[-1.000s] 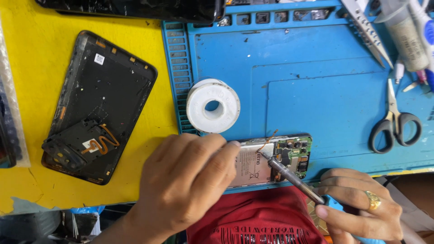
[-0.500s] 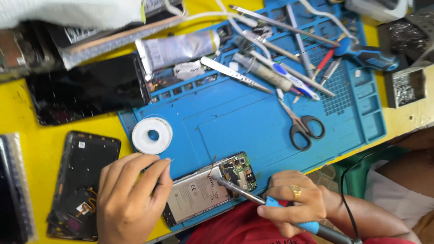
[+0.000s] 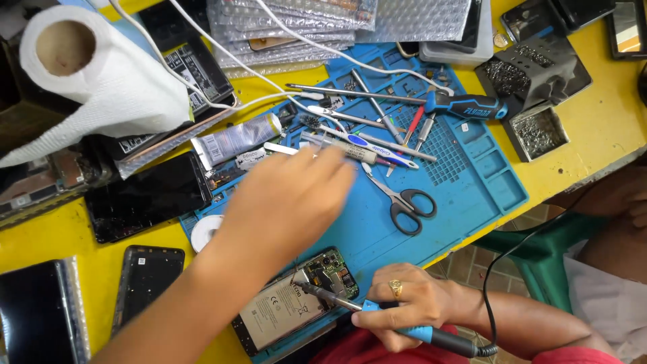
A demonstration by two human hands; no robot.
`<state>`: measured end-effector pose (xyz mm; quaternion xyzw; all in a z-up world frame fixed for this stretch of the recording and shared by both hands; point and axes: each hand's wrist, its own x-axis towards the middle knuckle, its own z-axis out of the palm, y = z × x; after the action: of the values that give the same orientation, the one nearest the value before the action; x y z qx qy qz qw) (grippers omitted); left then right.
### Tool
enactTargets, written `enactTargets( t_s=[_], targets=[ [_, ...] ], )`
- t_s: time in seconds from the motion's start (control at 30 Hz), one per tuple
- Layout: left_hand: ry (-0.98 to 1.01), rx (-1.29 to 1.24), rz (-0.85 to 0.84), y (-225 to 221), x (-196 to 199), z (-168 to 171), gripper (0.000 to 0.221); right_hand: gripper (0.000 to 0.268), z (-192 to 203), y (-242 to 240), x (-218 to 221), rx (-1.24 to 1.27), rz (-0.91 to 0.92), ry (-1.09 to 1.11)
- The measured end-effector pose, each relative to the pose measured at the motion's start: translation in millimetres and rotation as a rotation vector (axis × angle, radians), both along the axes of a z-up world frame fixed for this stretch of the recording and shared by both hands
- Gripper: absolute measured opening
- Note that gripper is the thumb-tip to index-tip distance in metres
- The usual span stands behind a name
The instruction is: Soldering a small wire or component onto a mobile phone motherboard at a repair station.
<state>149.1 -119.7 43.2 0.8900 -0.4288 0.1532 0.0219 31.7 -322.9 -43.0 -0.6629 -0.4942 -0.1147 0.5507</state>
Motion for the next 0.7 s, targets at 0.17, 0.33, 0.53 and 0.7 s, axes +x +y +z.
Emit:
enactTargets(
  t_s=[0.17, 0.33, 0.53, 0.7],
  targets=[
    [0.164, 0.162, -0.231, -100, 87, -79, 0.017, 0.017, 4, 0, 0, -0.007, 0.003, 0.034],
    [0.185, 0.224, -0.270, -129, 105, -102, 0.017, 0.018, 2, -4, 3, -0.006, 0.015, 0.029],
    [0.097, -0.080, -0.339, -114, 106, -94, 0.013, 0.019, -1, -3, 3, -0.036, 0.025, 0.018],
    [0.117, -0.516, -0.237, -96, 101, -66, 0.010, 0.020, 1, -2, 0, -0.052, 0.001, 0.035]
  ],
)
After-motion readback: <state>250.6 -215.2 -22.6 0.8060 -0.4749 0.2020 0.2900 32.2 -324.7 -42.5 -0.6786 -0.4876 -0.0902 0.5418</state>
